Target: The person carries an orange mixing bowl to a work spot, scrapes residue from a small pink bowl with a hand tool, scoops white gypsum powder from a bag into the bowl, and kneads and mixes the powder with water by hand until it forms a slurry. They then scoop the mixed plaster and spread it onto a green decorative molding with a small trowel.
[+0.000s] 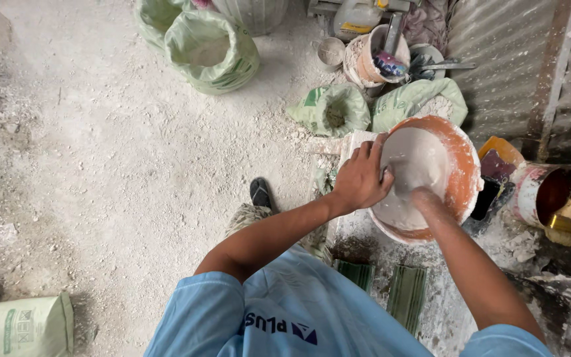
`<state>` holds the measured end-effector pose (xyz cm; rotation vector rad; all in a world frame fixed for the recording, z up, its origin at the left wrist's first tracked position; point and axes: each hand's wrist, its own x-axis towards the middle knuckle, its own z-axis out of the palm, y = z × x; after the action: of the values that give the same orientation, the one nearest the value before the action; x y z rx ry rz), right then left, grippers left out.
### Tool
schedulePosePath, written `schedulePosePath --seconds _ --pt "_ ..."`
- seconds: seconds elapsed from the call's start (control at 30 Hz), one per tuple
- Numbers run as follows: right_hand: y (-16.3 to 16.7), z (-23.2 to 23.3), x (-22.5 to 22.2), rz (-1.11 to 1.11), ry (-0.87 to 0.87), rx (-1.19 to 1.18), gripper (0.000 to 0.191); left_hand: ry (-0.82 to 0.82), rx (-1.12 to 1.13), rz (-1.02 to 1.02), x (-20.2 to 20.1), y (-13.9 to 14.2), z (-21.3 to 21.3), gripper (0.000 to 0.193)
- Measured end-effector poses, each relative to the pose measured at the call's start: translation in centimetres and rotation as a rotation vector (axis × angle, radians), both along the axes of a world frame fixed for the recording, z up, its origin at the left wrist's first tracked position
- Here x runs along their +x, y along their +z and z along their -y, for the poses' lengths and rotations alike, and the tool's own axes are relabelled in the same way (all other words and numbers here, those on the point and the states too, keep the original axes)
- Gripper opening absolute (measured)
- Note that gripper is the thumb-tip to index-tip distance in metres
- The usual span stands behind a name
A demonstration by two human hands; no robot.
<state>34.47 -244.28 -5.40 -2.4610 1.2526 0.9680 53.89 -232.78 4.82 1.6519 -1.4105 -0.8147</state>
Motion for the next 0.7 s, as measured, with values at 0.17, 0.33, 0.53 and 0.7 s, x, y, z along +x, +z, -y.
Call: schedulePosePath --seconds 0.17,0.33,0.53,0.7 --pt "-1.9 0.5 -2.7 -0.127 0.091 0.042 0.037 -0.018 0.022 -0.011 -0.1 0.0 -0.3 0.08" --pt "-4.5 -0.6 -3.0 -0.24 0.266 0.147 0.032 -0.046 0.07 0.011 0.4 0.5 -0.1 0.081" --pt "-3.3 -2.6 -3.3 -0.215 0.254 0.133 0.033 -0.099 0.109 0.023 0.1 0.2 0.3 0.081" --pt "0.9 -2.6 -2.7 -0.07 -0.001 0.05 0.033 -0.133 0.067 0.051 -0.5 -0.7 0.5 0.084"
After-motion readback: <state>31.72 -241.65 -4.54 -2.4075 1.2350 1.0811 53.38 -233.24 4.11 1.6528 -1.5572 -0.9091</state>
